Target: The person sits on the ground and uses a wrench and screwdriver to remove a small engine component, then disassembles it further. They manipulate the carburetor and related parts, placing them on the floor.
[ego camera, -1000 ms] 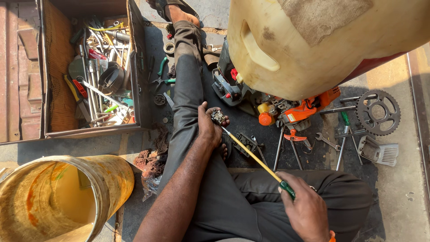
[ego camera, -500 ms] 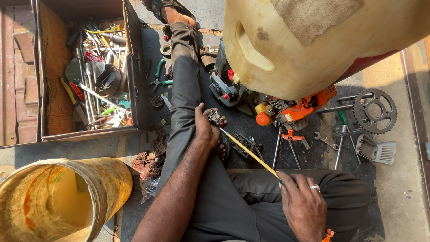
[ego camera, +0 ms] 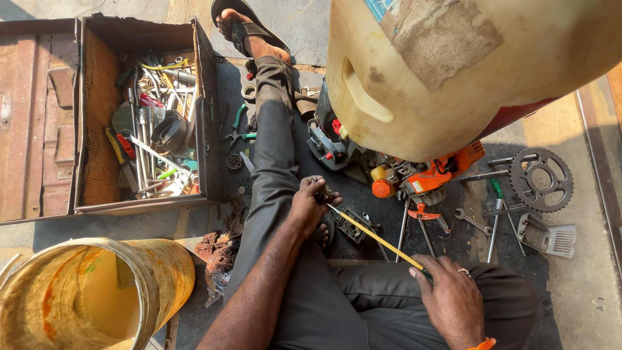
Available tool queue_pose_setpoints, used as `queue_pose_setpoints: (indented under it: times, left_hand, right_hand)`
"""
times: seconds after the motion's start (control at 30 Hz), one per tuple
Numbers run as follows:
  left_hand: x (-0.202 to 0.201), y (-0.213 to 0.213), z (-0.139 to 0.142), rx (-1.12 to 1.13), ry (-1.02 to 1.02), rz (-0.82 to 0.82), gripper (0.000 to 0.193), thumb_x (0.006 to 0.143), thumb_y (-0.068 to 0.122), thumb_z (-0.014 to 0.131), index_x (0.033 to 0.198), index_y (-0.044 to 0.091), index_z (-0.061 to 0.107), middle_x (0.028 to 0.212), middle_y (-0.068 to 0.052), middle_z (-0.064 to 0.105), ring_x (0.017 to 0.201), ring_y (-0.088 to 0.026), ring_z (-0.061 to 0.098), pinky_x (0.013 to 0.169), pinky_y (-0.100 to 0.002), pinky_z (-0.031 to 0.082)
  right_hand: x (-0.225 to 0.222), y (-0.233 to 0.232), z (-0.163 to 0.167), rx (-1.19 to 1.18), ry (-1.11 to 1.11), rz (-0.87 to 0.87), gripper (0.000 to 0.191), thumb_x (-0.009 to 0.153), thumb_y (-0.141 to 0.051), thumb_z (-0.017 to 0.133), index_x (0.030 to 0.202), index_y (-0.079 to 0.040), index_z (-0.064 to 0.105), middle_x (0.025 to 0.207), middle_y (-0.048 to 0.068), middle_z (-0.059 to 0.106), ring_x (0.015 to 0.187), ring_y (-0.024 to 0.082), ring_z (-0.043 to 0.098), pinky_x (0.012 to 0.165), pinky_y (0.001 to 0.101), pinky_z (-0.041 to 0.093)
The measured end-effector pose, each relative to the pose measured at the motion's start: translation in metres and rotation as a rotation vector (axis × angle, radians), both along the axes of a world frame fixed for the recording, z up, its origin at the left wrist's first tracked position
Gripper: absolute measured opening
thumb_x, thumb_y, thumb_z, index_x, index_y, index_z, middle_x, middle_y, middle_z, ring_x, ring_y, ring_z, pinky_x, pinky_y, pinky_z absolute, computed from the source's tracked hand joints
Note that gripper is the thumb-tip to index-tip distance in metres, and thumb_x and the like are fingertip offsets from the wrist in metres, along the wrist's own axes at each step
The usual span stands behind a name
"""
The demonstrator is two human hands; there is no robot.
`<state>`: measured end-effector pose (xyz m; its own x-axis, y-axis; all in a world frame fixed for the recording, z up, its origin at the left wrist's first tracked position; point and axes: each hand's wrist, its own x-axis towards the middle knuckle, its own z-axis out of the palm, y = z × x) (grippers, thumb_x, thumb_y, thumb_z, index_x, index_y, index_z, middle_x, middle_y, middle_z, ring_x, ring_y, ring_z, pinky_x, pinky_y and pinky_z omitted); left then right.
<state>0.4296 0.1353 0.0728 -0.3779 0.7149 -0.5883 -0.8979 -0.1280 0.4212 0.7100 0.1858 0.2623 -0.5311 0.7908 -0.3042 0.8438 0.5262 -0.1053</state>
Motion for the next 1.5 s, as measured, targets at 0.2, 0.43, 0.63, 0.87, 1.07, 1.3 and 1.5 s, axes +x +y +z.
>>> queue_pose_setpoints:
  times: [0.2,0.43,0.63,0.87,1.07,1.3,1.5]
  left_hand:
    - [0.016,-0.008,0.005,-0.067,0.087,-0.062,0.032,0.103,0.029,0.056,0.127,0.010,0.048,0.111,-0.012,0.056,0.107,-0.028,0.068,0.097,-0.042,0.060]
    - [0.038,-0.020,0.024,-0.141,0.123,-0.086,0.036,0.105,0.034,0.059,0.123,0.005,0.048,0.104,-0.008,0.060,0.107,-0.022,0.071,0.098,-0.038,0.061]
    - [0.040,-0.028,0.046,-0.321,0.186,-0.232,0.040,0.101,0.043,0.056,0.125,0.012,0.047,0.106,-0.010,0.074,0.098,-0.015,0.071,0.070,-0.030,0.049]
    - [0.054,-0.036,0.060,-0.322,0.171,-0.220,0.045,0.102,0.038,0.056,0.133,0.006,0.044,0.100,-0.010,0.067,0.096,-0.017,0.070,0.085,-0.031,0.062]
    - [0.056,-0.049,0.048,-0.285,0.066,-0.137,0.044,0.103,0.033,0.056,0.129,0.000,0.044,0.093,-0.009,0.058,0.094,-0.018,0.068,0.092,-0.035,0.063]
    - [0.057,-0.040,0.032,-0.278,0.107,-0.122,0.042,0.102,0.032,0.058,0.128,0.001,0.044,0.094,-0.008,0.060,0.091,-0.018,0.069,0.087,-0.034,0.063]
    - [0.052,-0.039,0.028,-0.308,0.088,-0.129,0.045,0.102,0.031,0.057,0.134,0.002,0.042,0.097,-0.009,0.058,0.090,-0.016,0.067,0.088,-0.034,0.063]
  right_hand:
    - [0.010,0.007,0.005,0.086,-0.045,0.035,0.028,0.094,-0.039,0.064,0.116,-0.024,0.074,0.103,0.008,0.069,0.099,0.031,0.069,0.090,0.0444,0.052]
    - [0.028,-0.001,0.005,0.136,0.171,0.071,0.020,0.093,-0.028,0.066,0.106,-0.012,0.068,0.101,0.003,0.072,0.090,0.027,0.070,0.084,0.0436,0.052]
    - [0.025,-0.006,0.000,0.227,0.198,0.214,0.030,0.092,-0.030,0.065,0.116,-0.012,0.066,0.094,0.004,0.069,0.089,0.024,0.068,0.084,0.0463,0.049]
    - [0.017,-0.009,0.003,0.131,0.120,0.206,0.020,0.096,-0.030,0.061,0.108,-0.018,0.070,0.088,0.001,0.067,0.085,0.023,0.068,0.083,0.0437,0.050]
    - [0.006,-0.017,0.000,0.101,0.114,0.243,0.020,0.094,-0.032,0.063,0.101,-0.014,0.066,0.087,0.004,0.066,0.082,0.026,0.068,0.081,0.0436,0.053]
    - [-0.006,-0.013,0.001,0.083,0.078,0.217,0.035,0.092,-0.035,0.062,0.120,-0.014,0.066,0.090,0.010,0.064,0.082,0.032,0.068,0.072,0.0468,0.055]
    - [-0.019,-0.014,-0.009,-0.106,-0.062,0.116,0.027,0.100,-0.042,0.059,0.101,-0.016,0.066,0.089,0.003,0.068,0.085,0.029,0.071,0.075,0.0455,0.058]
